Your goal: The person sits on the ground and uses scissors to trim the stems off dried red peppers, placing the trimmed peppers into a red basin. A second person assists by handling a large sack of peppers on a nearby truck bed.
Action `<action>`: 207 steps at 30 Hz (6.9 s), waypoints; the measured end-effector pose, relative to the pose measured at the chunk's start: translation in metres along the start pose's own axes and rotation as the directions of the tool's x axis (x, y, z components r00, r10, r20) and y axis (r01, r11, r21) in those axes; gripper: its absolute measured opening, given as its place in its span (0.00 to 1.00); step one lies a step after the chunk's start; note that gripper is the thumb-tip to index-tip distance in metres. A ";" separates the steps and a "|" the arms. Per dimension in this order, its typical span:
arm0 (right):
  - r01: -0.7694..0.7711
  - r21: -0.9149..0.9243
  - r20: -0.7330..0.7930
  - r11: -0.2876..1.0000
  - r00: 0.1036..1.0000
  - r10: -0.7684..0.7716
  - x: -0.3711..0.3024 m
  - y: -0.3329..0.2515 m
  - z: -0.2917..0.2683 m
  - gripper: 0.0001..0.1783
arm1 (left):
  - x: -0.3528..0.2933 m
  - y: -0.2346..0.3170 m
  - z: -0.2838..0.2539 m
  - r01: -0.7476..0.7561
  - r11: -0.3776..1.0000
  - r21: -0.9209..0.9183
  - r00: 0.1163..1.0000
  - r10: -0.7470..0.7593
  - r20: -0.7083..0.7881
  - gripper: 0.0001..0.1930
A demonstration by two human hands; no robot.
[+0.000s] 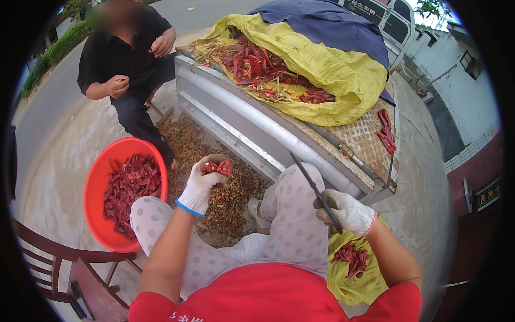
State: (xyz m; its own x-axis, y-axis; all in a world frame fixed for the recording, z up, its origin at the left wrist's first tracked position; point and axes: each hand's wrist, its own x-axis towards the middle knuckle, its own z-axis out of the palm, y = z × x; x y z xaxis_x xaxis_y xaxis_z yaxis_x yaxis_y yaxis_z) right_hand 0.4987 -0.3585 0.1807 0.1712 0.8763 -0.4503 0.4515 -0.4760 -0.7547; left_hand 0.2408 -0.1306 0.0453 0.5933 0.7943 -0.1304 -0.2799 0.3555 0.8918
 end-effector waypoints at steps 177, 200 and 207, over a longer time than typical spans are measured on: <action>0.419 0.214 -0.514 0.883 0.817 -0.263 0.255 -0.131 -0.106 0.21 | 0.025 -0.032 -0.045 0.243 0.957 -0.158 0.941 -0.272 -0.200 0.14; -0.180 -0.951 -0.304 0.251 0.684 -0.663 0.268 -0.104 -0.104 0.19 | 0.007 -0.022 -0.027 0.050 0.299 0.953 0.961 -0.274 0.035 0.28; -0.171 -0.985 -0.149 0.027 0.756 -0.637 0.279 -0.097 -0.117 0.22 | 0.016 -0.031 -0.021 -0.029 0.339 0.940 0.945 -0.298 0.136 0.28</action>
State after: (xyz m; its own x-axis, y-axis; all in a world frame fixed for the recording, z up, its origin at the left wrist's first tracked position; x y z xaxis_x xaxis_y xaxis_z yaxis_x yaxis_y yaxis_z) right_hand 0.6048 -0.0590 0.1838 -0.0279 0.9769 0.2117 0.8454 -0.0899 0.5265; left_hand 0.2435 -0.1188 0.0061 0.7468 0.5773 -0.3301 0.5979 -0.3657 0.7133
